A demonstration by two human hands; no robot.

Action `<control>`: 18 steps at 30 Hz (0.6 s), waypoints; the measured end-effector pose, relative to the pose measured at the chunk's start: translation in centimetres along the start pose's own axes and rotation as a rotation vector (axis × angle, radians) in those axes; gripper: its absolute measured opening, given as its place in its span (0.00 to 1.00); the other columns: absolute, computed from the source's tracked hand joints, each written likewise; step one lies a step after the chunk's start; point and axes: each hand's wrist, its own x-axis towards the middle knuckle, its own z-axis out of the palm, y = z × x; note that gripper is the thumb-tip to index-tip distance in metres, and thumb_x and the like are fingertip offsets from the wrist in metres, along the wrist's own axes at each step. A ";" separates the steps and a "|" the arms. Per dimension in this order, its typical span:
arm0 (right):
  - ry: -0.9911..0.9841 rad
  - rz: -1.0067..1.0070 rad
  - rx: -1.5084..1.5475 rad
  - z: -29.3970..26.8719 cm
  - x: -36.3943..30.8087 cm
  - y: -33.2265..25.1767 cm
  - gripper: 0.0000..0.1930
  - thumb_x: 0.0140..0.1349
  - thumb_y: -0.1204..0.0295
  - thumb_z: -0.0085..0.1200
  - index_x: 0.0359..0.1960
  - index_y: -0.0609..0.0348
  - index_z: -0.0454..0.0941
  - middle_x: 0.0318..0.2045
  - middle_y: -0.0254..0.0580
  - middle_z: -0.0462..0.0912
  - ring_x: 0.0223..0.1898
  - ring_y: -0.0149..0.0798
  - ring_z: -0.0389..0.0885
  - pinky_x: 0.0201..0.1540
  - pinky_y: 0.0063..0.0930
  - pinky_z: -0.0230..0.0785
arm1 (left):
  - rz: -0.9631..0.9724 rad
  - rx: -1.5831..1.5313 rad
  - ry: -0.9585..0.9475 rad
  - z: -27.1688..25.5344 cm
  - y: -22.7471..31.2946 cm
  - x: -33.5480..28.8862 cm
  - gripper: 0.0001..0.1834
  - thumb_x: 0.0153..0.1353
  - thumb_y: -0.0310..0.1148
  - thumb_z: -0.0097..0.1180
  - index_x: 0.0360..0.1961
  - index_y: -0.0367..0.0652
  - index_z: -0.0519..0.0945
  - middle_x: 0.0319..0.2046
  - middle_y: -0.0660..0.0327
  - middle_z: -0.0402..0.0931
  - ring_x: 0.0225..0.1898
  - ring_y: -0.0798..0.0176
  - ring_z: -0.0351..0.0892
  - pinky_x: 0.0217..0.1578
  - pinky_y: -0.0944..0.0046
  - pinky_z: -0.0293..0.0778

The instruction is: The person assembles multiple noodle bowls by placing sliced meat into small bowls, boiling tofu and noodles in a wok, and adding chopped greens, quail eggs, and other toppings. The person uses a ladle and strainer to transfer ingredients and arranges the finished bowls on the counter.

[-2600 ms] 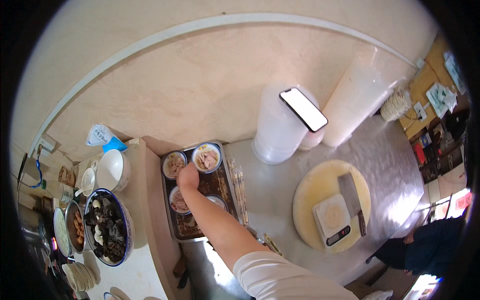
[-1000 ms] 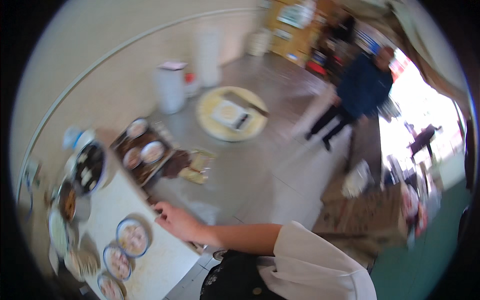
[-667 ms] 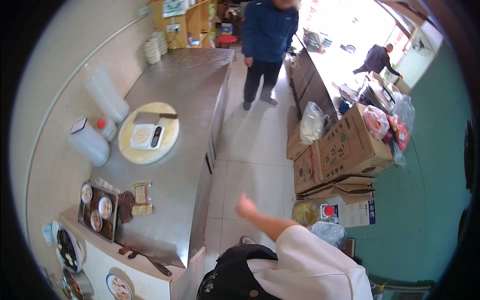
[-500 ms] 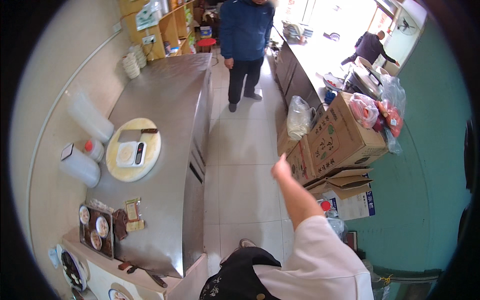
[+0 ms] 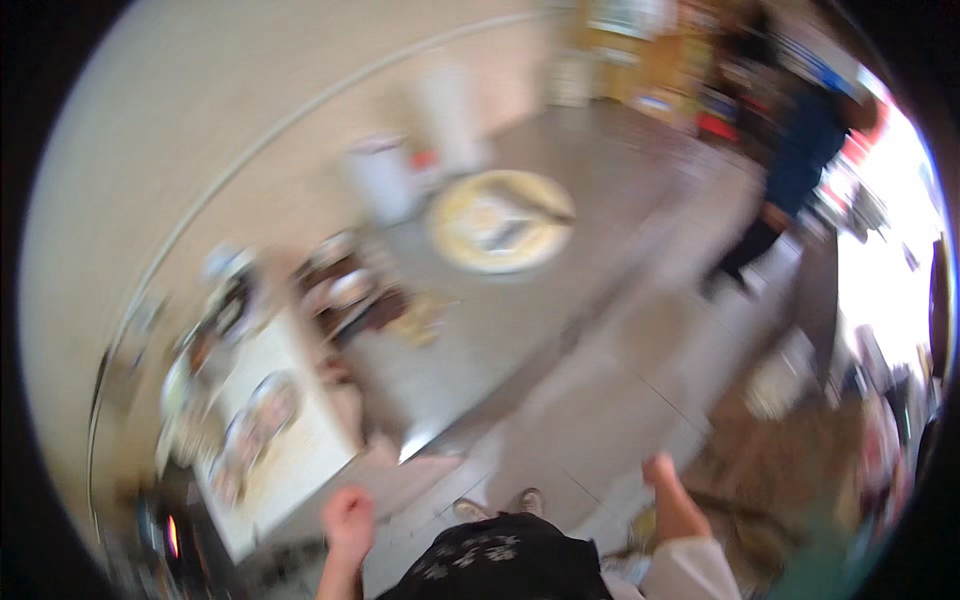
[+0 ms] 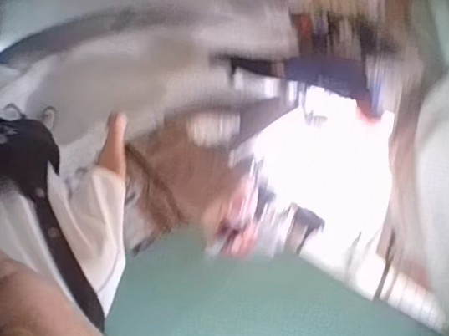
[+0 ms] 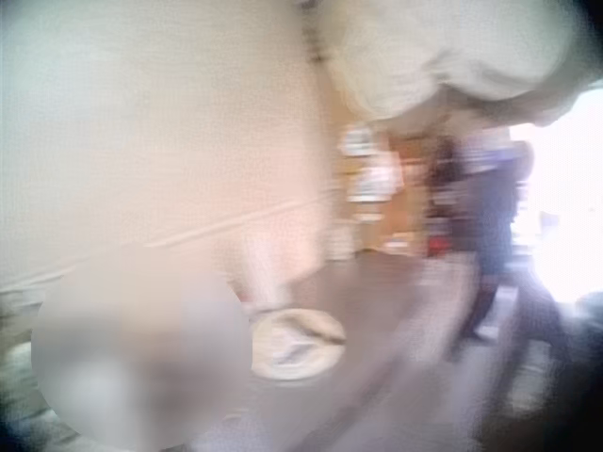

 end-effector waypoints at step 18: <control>0.183 -1.146 0.422 -2.0 -23.0 -37.6 0.15 0.65 0.68 0.58 0.50 0.62 0.80 0.35 0.44 0.87 0.35 0.35 0.86 0.42 0.31 0.77 | -0.249 0.592 0.211 -19.4 -3.1 -6.1 0.32 0.55 0.37 0.71 0.57 0.36 0.73 0.54 0.44 0.77 0.58 0.43 0.75 0.58 0.52 0.73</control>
